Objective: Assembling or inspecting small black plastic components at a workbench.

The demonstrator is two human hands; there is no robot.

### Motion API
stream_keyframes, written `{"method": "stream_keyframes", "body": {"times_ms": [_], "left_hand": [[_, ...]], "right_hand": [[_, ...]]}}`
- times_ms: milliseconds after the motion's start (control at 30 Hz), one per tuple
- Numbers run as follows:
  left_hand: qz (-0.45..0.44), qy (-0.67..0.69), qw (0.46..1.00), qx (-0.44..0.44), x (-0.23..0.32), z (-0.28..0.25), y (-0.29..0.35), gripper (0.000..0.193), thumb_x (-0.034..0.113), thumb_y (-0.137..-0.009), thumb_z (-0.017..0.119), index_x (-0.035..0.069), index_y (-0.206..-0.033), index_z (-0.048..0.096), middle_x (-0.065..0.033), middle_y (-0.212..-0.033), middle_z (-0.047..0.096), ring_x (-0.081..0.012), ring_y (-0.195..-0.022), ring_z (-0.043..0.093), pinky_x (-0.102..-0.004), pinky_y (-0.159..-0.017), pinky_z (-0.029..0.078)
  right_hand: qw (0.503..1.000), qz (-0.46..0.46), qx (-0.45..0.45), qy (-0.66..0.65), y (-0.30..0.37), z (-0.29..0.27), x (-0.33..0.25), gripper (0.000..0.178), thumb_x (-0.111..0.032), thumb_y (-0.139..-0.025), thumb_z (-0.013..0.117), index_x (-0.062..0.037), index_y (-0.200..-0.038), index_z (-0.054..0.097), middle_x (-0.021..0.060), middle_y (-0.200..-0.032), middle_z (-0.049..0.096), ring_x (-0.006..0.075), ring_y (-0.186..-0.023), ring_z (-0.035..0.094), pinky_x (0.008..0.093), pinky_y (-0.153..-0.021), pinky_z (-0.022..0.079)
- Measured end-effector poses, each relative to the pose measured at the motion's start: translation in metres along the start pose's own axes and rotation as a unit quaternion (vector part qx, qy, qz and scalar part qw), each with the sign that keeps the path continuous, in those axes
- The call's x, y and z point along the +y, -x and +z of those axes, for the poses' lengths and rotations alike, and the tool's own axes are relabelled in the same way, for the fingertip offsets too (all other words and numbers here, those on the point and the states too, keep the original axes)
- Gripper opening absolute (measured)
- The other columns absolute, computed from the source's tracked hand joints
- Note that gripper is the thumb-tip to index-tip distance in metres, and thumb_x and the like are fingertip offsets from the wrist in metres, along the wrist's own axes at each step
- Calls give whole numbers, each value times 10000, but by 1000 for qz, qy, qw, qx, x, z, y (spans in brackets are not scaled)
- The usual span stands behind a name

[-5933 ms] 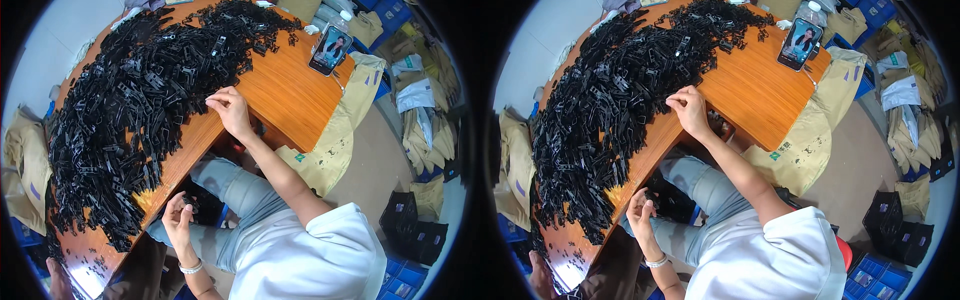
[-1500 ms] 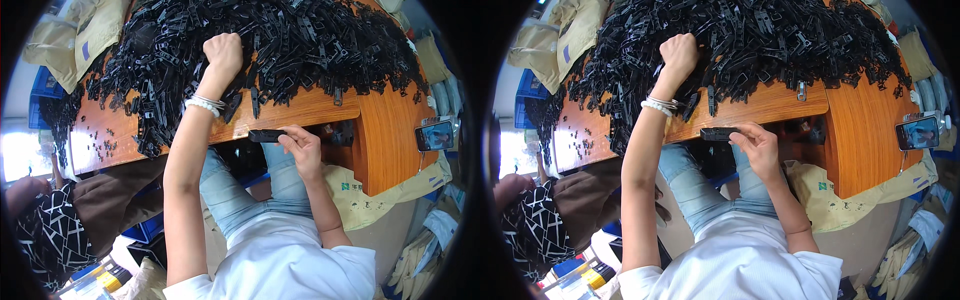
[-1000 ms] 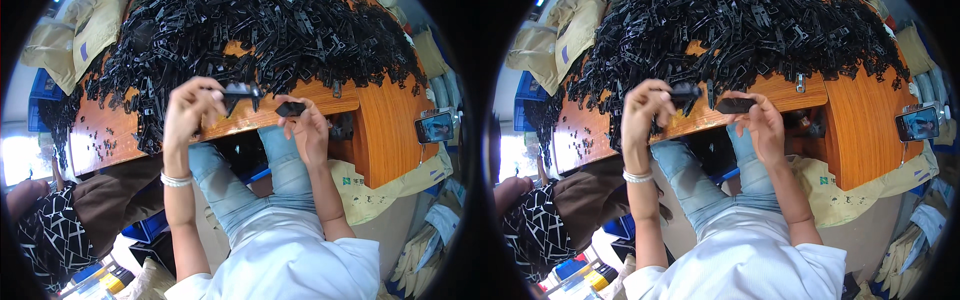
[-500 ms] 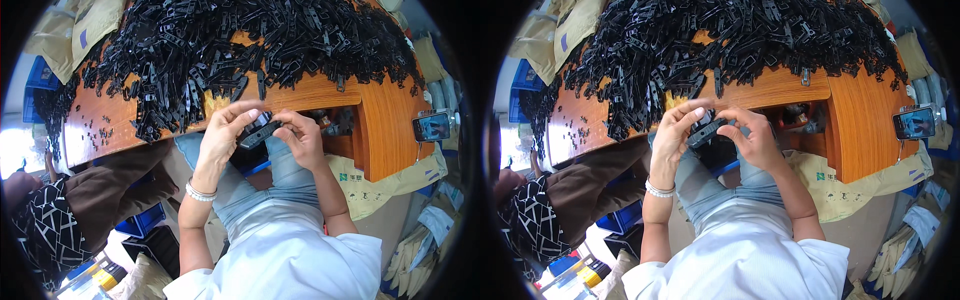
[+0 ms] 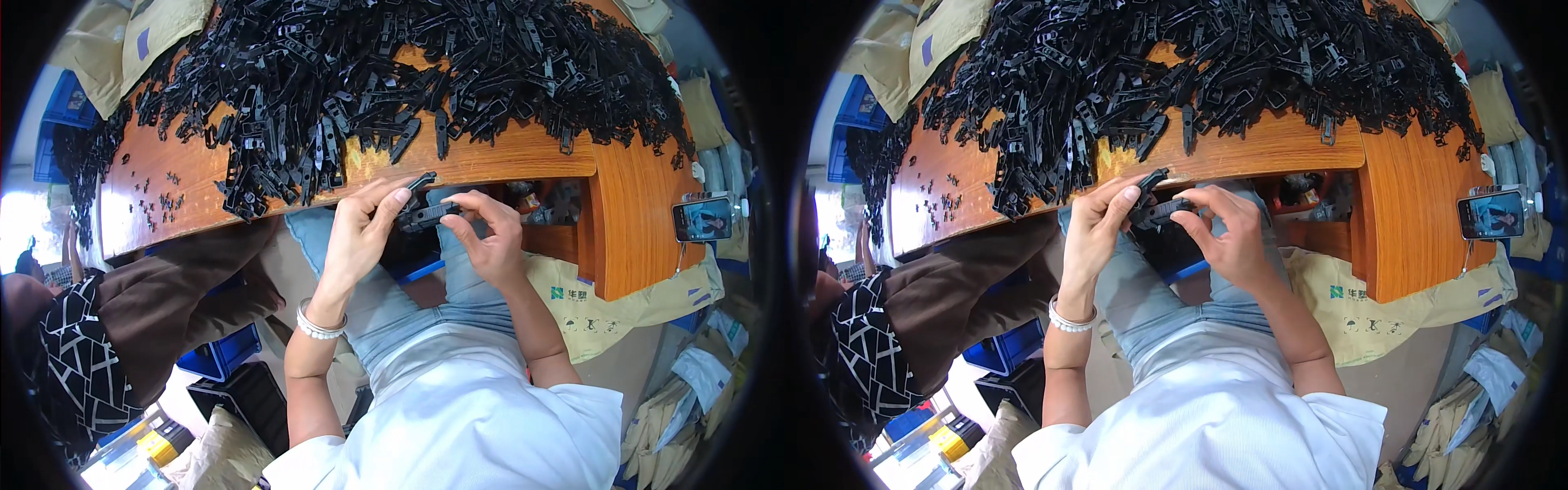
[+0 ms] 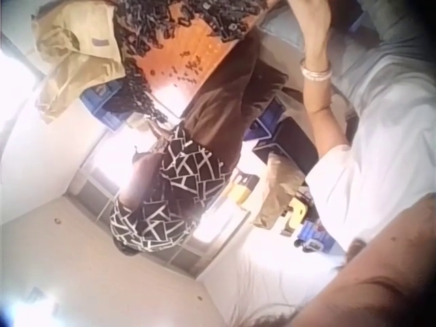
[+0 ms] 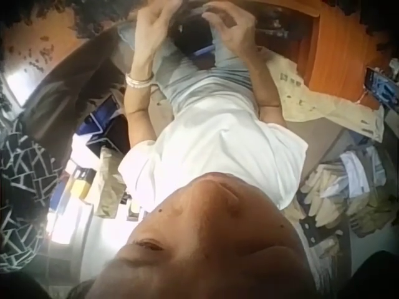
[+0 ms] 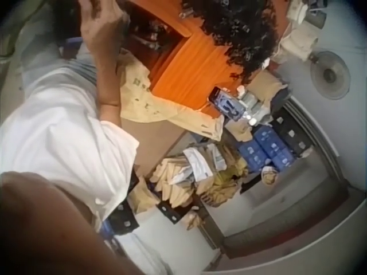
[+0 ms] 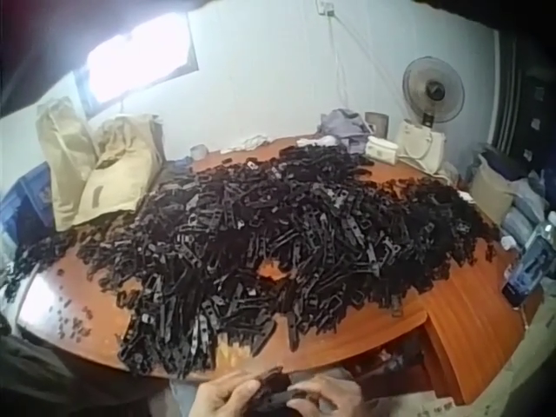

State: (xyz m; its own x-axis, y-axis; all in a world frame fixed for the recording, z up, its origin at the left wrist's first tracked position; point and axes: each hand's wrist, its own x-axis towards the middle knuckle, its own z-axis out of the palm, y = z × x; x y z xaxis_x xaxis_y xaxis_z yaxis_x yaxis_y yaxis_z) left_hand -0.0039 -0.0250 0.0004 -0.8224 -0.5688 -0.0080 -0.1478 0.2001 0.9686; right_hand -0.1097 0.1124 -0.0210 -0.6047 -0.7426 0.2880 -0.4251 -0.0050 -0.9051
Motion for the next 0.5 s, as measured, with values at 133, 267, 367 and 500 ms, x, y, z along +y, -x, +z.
{"method": "stream_keyframes", "body": {"times_ms": [133, 267, 367, 500], "left_hand": [[47, 31, 998, 4, -15, -2, 2, 281, 177, -891, 498, -14, -1074, 592, -14, -712, 567, -50, -576, 478, -181, -535, 403], [-103, 145, 976, -127, 0, -8, 13, 366, 105, -850, 532, -64, -1170, 476, -87, -739, 620, -120, -614, 558, -202, -587, 451], [-44, 8, 992, -122, 11, -7, 19, 410, 32, -752, 611, -65, -1122, 465, -174, -784, 615, -215, -677, 628, -286, -614, 481], [87, -63, 990, -90, -3, -6, 21, 408, -31, -748, 581, -52, -1141, 472, -136, -787, 623, -148, -641, 618, -241, -586, 487]], "right_hand": [[1000, -22, 2, -17, 1, 5, -4, 193, -93, -740, 669, -4, -898, 602, 63, -694, 560, 128, -580, 502, 225, -543, 397], [999, -41, 22, 1, 3, 7, -2, 201, -109, -747, 669, -4, -905, 603, 59, -687, 563, 133, -574, 508, 230, -541, 404], [999, -3, 10, -35, 2, 6, -1, 248, -145, -737, 683, -4, -923, 599, 76, -778, 578, 149, -660, 529, 237, -594, 419], [997, -77, -15, -10, -11, 2, -4, 283, -152, -728, 678, 3, -947, 589, 98, -916, 563, 174, -811, 526, 254, -690, 421]]}}
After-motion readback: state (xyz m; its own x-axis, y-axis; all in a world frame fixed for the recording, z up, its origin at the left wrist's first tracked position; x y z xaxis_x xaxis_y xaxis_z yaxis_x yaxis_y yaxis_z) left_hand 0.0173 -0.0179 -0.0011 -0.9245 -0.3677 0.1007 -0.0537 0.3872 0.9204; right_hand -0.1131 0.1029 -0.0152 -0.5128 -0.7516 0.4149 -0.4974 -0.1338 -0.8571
